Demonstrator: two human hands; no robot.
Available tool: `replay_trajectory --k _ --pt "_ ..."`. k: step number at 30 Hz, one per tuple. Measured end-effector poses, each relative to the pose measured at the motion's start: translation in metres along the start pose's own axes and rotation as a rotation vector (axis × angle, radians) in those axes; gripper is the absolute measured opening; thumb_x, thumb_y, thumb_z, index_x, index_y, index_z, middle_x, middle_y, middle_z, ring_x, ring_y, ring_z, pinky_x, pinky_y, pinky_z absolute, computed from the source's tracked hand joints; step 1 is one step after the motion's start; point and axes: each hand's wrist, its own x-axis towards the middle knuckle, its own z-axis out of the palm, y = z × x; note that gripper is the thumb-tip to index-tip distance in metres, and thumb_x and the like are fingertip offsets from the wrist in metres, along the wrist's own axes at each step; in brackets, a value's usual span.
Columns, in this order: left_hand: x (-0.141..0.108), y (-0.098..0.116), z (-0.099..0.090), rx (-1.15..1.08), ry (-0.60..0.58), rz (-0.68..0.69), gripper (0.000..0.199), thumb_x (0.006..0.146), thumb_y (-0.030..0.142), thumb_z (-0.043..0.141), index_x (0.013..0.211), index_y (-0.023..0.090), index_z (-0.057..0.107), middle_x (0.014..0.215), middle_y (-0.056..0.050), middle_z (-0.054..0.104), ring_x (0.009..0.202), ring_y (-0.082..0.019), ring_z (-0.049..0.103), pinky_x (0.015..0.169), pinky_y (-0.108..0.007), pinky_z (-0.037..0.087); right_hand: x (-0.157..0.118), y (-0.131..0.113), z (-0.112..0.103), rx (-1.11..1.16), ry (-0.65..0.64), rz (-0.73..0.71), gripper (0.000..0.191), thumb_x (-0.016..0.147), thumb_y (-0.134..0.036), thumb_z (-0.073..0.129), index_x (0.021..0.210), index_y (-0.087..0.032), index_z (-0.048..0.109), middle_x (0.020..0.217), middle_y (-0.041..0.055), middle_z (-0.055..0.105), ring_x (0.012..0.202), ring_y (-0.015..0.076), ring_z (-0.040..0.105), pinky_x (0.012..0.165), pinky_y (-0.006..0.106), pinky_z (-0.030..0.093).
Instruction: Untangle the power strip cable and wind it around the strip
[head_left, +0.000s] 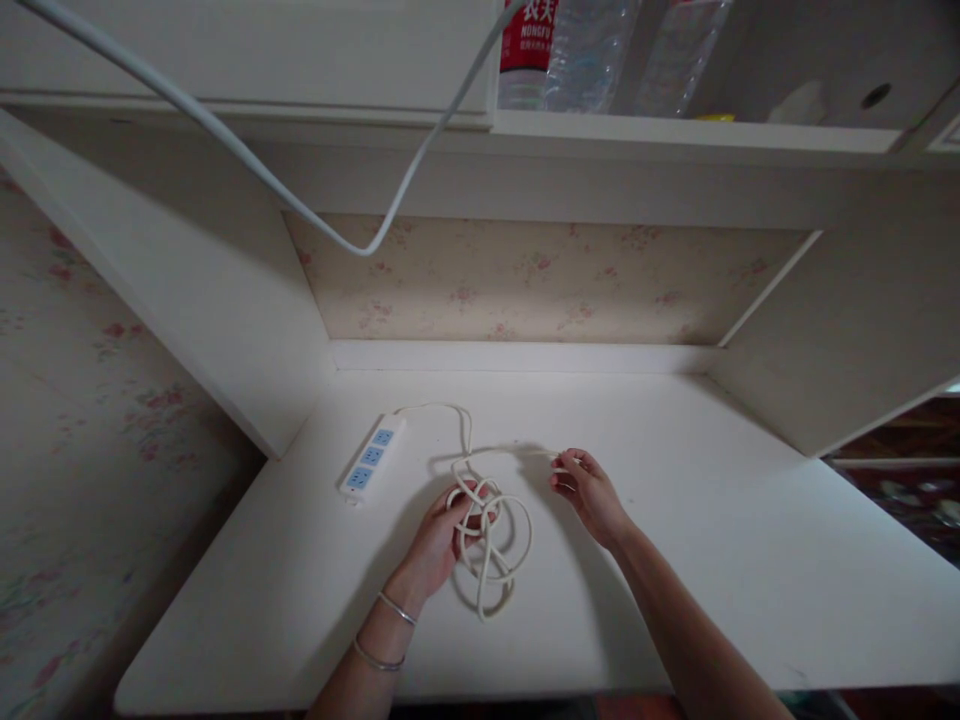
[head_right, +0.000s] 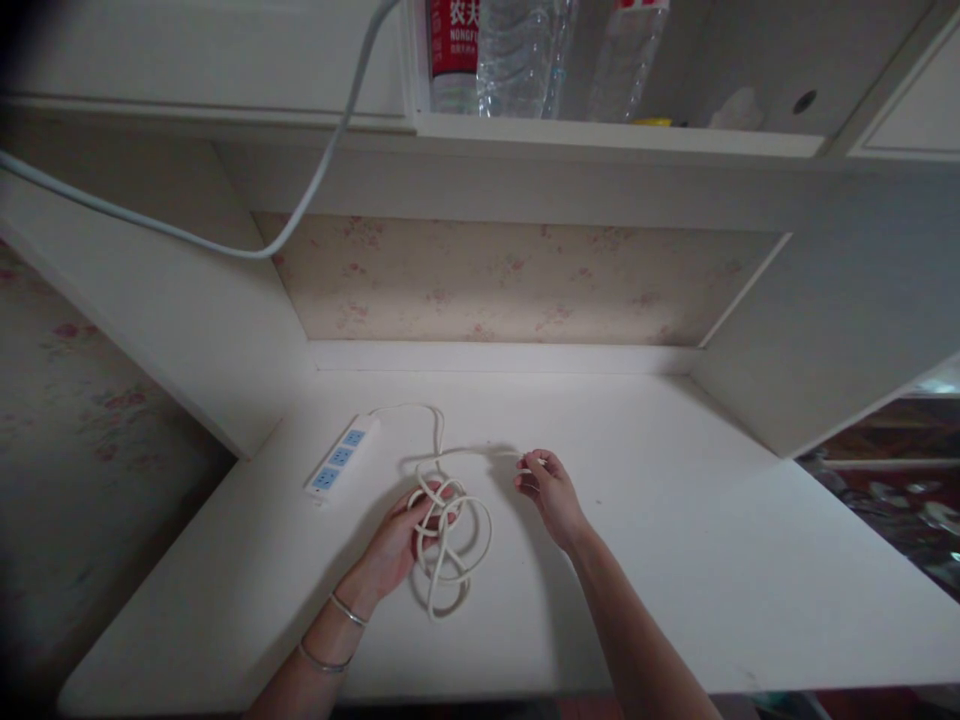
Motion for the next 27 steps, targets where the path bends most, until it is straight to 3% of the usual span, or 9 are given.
replay_trajectory --k 3,5,9,12,15,18,20,23,27 --pt "0.001 0.0 -0.001 -0.013 0.025 0.009 0.036 0.073 0.034 0.075 0.102 0.017 0.061 0.105 -0.009 0.066 0.081 -0.02 0.068 0.065 -0.026 0.053 0.003 0.005 0.0 -0.033 0.034 0.006 0.033 0.074 -0.046 0.071 0.091 -0.023 0.053 0.085 -0.0006 0.063 0.063 0.0116 0.06 0.065 0.027 0.048" --pt "0.0 0.001 -0.001 -0.017 0.032 0.014 0.034 0.072 0.032 0.076 0.099 0.016 0.062 0.101 -0.008 0.067 0.078 -0.019 0.068 0.061 -0.024 0.051 0.003 0.008 0.001 -0.082 0.074 0.0 0.044 0.074 -0.049 0.07 0.106 -0.025 0.052 0.086 0.0004 0.065 0.062 0.0127 0.061 0.065 0.029 0.049" --pt "-0.001 0.003 0.0 -0.045 0.03 0.009 0.031 0.07 0.029 0.077 0.095 0.016 0.063 0.094 -0.005 0.068 0.075 -0.018 0.068 0.058 -0.023 0.05 -0.004 0.018 0.008 -0.273 0.122 -0.069 0.064 0.077 -0.052 0.065 0.13 -0.03 0.038 0.088 0.001 0.067 0.062 0.0139 0.061 0.067 0.032 0.05" --pt "-0.001 0.002 0.0 -0.076 0.043 -0.008 0.03 0.069 0.026 0.078 0.094 0.016 0.063 0.09 -0.004 0.068 0.074 -0.018 0.068 0.059 -0.023 0.051 -0.012 0.034 0.014 -0.411 0.025 -0.11 0.047 0.08 -0.053 0.06 0.116 -0.024 0.051 0.083 0.0013 0.067 0.065 0.015 0.061 0.067 0.031 0.05" --pt "0.001 0.0 0.0 -0.12 0.044 -0.019 0.031 0.069 0.022 0.078 0.094 0.017 0.062 0.089 -0.003 0.068 0.072 -0.017 0.068 0.06 -0.023 0.052 -0.02 0.05 0.02 -0.561 -0.184 -0.123 0.032 0.082 -0.05 0.059 0.092 -0.019 0.063 0.082 0.0032 0.067 0.075 0.0173 0.062 0.07 0.03 0.05" --pt "0.002 -0.001 -0.001 -0.167 0.022 -0.014 0.032 0.069 0.018 0.077 0.097 0.018 0.061 0.089 -0.003 0.068 0.069 -0.015 0.067 0.061 -0.023 0.052 -0.027 0.058 0.028 -0.513 -0.342 -0.072 0.036 0.082 -0.047 0.061 0.107 -0.021 0.063 0.094 0.0048 0.068 0.082 0.0188 0.063 0.073 0.031 0.051" --pt "0.001 -0.001 -0.001 -0.178 0.009 -0.006 0.032 0.07 0.017 0.076 0.098 0.017 0.061 0.087 -0.002 0.068 0.067 -0.013 0.066 0.058 -0.021 0.051 -0.032 0.058 0.034 -0.458 -0.366 -0.116 0.043 0.082 -0.044 0.062 0.12 -0.024 0.057 0.109 0.0065 0.065 0.091 0.0197 0.063 0.077 0.032 0.052" --pt "0.001 -0.001 -0.001 -0.169 -0.017 0.01 0.027 0.072 0.018 0.075 0.096 0.017 0.061 0.083 -0.002 0.068 0.065 -0.012 0.065 0.056 -0.018 0.049 -0.038 0.055 0.043 -0.522 -0.374 -0.282 0.038 0.085 -0.039 0.06 0.121 -0.025 0.057 0.127 0.0081 0.056 0.098 0.0199 0.062 0.083 0.033 0.053" --pt "0.001 -0.002 -0.001 -0.173 -0.01 0.01 0.027 0.072 0.017 0.074 0.096 0.017 0.06 0.085 -0.002 0.068 0.068 -0.012 0.066 0.058 -0.019 0.051 -0.043 0.059 0.05 -0.674 -0.32 -0.419 0.03 0.089 -0.033 0.054 0.118 -0.026 0.059 0.128 0.0085 0.054 0.09 0.0168 0.064 0.08 0.031 0.055"
